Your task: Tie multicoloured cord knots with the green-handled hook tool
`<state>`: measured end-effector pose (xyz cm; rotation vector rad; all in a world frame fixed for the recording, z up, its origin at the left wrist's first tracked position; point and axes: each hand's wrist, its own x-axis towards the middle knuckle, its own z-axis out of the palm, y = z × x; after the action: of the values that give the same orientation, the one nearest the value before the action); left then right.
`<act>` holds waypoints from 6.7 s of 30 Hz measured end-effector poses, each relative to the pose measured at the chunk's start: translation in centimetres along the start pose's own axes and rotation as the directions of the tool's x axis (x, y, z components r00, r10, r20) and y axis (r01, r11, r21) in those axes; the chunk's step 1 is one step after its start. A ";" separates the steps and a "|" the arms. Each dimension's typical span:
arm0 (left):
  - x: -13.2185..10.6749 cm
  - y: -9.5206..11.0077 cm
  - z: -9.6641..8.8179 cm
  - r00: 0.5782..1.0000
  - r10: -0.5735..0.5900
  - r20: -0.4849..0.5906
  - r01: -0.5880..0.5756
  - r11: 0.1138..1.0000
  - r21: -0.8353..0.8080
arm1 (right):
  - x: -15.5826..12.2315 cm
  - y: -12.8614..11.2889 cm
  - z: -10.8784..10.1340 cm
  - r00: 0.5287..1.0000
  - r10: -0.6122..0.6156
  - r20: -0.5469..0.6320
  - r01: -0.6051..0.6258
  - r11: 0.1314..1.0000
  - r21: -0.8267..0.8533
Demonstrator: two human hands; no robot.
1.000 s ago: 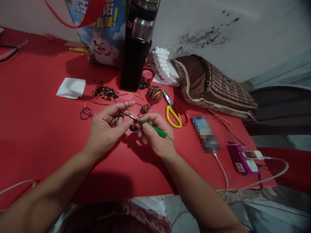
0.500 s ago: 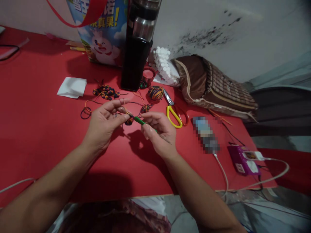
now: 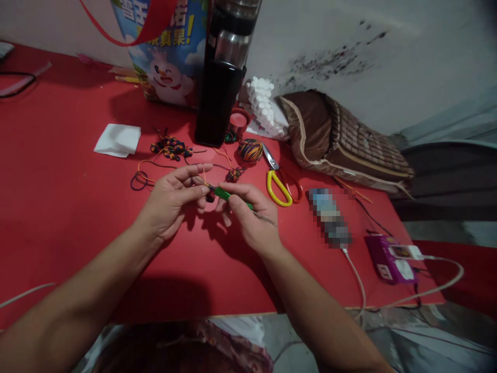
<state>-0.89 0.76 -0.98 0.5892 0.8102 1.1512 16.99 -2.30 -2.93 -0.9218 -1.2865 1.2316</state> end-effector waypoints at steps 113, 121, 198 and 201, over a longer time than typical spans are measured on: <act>-0.5 0.9 0.5 0.989 0.130 -0.072 -0.129 0.992 0.018 | -0.8 0.2 0.4 0.947 -0.320 0.020 0.318 0.930 -0.182; -0.3 1.2 0.5 0.986 0.150 -0.073 -0.147 0.988 0.039 | -1.0 0.1 0.4 0.944 -0.329 0.019 0.327 0.930 -0.165; -0.4 0.7 0.0 0.991 0.136 0.013 -0.137 0.983 0.122 | 0.0 -0.1 0.5 0.998 0.002 -0.069 0.016 0.967 0.256; -0.2 0.7 0.1 0.991 0.132 0.000 -0.131 0.986 0.101 | 0.0 -0.2 0.6 0.999 -0.016 -0.046 0.028 0.961 0.273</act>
<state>-1.28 0.78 -0.30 0.7323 0.8487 1.2383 16.40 -2.42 -2.69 -0.7277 -1.0564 1.3263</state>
